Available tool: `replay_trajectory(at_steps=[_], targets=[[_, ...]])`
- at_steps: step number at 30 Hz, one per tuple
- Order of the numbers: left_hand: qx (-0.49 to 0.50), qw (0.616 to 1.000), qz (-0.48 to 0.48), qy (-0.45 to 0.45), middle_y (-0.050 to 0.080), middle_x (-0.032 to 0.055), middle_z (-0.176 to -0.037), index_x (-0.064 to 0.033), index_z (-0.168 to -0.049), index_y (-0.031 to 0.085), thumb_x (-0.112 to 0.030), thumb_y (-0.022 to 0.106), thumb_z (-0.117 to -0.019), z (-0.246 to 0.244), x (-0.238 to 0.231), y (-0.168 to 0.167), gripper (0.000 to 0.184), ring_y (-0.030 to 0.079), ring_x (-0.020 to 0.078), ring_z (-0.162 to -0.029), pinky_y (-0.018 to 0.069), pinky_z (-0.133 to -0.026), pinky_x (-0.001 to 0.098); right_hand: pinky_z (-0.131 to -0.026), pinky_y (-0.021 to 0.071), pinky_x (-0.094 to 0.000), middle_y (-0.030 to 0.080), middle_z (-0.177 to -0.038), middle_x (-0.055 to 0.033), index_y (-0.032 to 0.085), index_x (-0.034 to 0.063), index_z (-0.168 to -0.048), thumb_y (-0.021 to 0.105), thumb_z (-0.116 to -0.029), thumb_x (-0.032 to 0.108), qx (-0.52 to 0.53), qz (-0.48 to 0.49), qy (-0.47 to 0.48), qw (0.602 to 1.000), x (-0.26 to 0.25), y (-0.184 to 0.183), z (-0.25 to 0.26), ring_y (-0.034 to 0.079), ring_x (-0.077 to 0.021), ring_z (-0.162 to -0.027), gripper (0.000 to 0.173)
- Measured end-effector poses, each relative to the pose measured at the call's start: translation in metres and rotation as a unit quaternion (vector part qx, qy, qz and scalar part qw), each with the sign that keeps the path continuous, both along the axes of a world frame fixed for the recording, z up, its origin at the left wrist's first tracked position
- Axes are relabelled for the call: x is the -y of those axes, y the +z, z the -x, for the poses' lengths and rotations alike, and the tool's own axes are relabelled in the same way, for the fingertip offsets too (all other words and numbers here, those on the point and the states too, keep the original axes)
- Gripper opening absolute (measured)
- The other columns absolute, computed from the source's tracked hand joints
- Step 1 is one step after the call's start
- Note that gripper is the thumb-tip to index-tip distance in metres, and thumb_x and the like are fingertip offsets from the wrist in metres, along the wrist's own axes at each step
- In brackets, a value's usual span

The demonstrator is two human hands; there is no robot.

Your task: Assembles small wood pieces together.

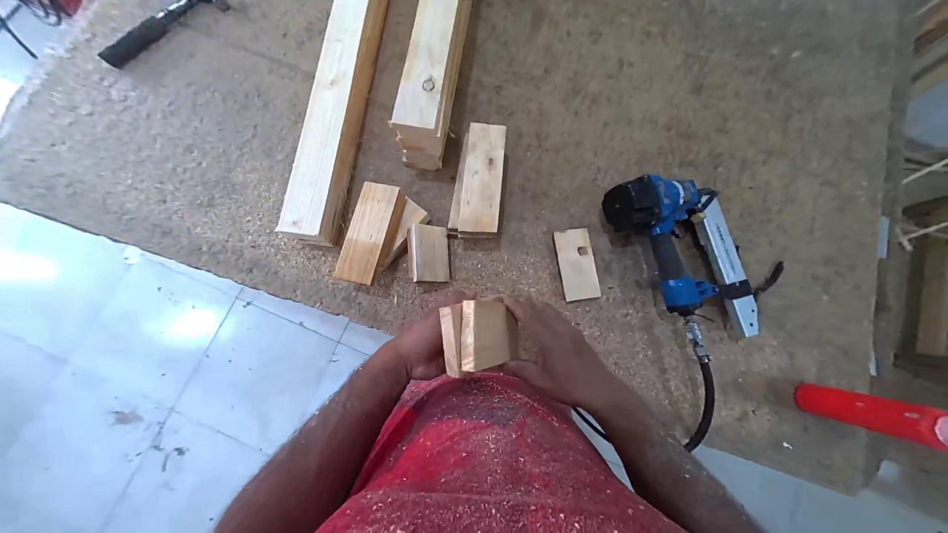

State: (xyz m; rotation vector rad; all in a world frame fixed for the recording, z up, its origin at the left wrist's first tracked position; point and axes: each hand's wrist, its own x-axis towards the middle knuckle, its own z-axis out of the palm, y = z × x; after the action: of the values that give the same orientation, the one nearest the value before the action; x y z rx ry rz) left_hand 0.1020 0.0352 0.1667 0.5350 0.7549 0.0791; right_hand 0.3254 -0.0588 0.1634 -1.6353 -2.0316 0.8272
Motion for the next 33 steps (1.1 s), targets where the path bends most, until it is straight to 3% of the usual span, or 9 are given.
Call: replay_trajectory(at_steps=[3,6,8,10,12,14,17,21,33], targets=[[-0.04,0.993,-0.05,-0.097,0.072,0.0071,-0.078,-0.0124,-0.106,0.067,-0.063,0.01,-0.1052,-0.007,-0.001,0.018,0.076,0.065,0.0123,-0.055,0.0517,-0.045,0.025,-0.12,0.039,-0.0462,0.055,-0.148,-0.0135,0.045,0.0041,-0.15,0.088,-0.0696,0.033,-0.03,-0.03,0.014,0.999,-0.001,-0.004,0.01,0.047,-0.0271,-0.142,0.096],[-0.054,0.984,-0.062,-0.157,0.071,0.0073,-0.075,-0.0124,-0.11,0.062,-0.062,0.003,-0.1047,-0.011,0.0,0.028,0.078,0.064,0.0126,-0.051,0.049,-0.041,0.0239,-0.108,0.05,-0.0428,0.061,-0.133,-0.0141,0.052,0.0039,-0.139,0.092,-0.0633,0.034,-0.085,-0.031,-0.007,0.996,0.003,0.001,0.016,0.058,-0.0254,-0.127,0.091],[-0.118,0.966,-0.165,-0.159,0.07,0.0063,-0.069,-0.01,-0.11,0.064,-0.062,0.005,-0.1059,-0.01,0.004,0.031,0.079,0.064,0.0133,-0.05,0.0511,-0.043,0.0264,-0.101,0.0541,-0.0395,0.063,-0.126,-0.0114,0.053,0.0057,-0.135,0.094,-0.062,0.043,-0.109,-0.002,-0.033,0.993,0.007,0.003,0.018,0.062,-0.0207,-0.118,0.092],[-0.175,0.901,-0.386,-0.097,0.073,0.0018,-0.078,-0.009,-0.115,0.068,-0.058,0.015,-0.108,-0.003,0.012,0.03,0.073,0.069,0.0111,-0.064,0.059,-0.059,0.0324,-0.096,0.057,-0.036,0.064,-0.122,-0.0077,0.053,0.0074,-0.135,0.092,-0.0632,0.049,-0.142,0.06,-0.071,0.985,0.012,0.007,0.02,0.064,-0.0144,-0.111,0.092],[-0.099,0.836,-0.54,-0.005,0.073,0.0001,-0.118,-0.0087,-0.136,0.061,-0.075,0.021,-0.0999,0.007,0.017,0.02,0.086,0.071,0.0106,-0.105,0.0615,-0.089,0.039,-0.093,0.0586,-0.0354,0.066,-0.119,-0.0051,0.052,0.0091,-0.137,0.093,-0.0625,0.046,-0.172,0.115,-0.102,0.973,0.013,0.012,0.02,0.066,-0.0116,-0.106,0.093],[0.007,0.842,-0.539,0.015,0.056,0.0078,-0.148,-0.0052,-0.154,0.041,-0.088,0.053,-0.0794,0.006,0.019,0.02,0.112,0.054,0.0199,-0.135,0.0489,-0.111,0.0455,-0.091,0.0595,-0.036,0.067,-0.118,-0.0043,0.051,0.01,-0.138,0.093,-0.0617,0.046,-0.178,0.142,-0.111,0.967,0.013,0.017,0.019,0.067,-0.0112,-0.104,0.095],[0.002,0.869,-0.494,0.032,0.064,0.0037,-0.136,-0.0082,-0.152,0.043,-0.054,0.092,-0.0628,-0.007,0.032,0.021,0.112,0.062,0.0153,-0.126,0.056,-0.105,0.04,-0.088,0.0605,-0.037,0.069,-0.112,-0.0012,0.053,0.0125,-0.135,0.094,-0.0611,0.05,-0.159,0.153,-0.107,0.969,0.015,0.023,0.022,0.068,-0.0102,-0.101,0.093],[0.004,0.871,-0.491,0.032,0.066,0.0036,-0.13,-0.0097,-0.145,0.051,-0.039,0.095,-0.0653,-0.009,0.038,0.019,0.096,0.064,0.0161,-0.122,0.0578,-0.104,0.0401,-0.083,0.0619,-0.039,0.071,-0.108,0.0022,0.055,0.0177,-0.135,0.093,-0.0625,0.053,-0.142,0.166,-0.126,0.968,0.018,0.038,0.023,0.069,-0.0085,-0.094,0.089],[0.019,0.871,-0.49,0.028,0.058,0.0028,-0.134,-0.0144,-0.136,0.057,-0.038,0.093,-0.0638,-0.011,0.048,0.019,0.084,0.061,0.0182,-0.122,0.059,-0.101,0.0401,-0.08,0.0608,-0.0411,0.07,-0.105,0.0018,0.058,0.0173,-0.129,0.088,-0.0631,0.06,-0.062,0.149,-0.117,0.98,0.027,0.048,0.022,0.068,-0.0098,-0.093,0.084]])
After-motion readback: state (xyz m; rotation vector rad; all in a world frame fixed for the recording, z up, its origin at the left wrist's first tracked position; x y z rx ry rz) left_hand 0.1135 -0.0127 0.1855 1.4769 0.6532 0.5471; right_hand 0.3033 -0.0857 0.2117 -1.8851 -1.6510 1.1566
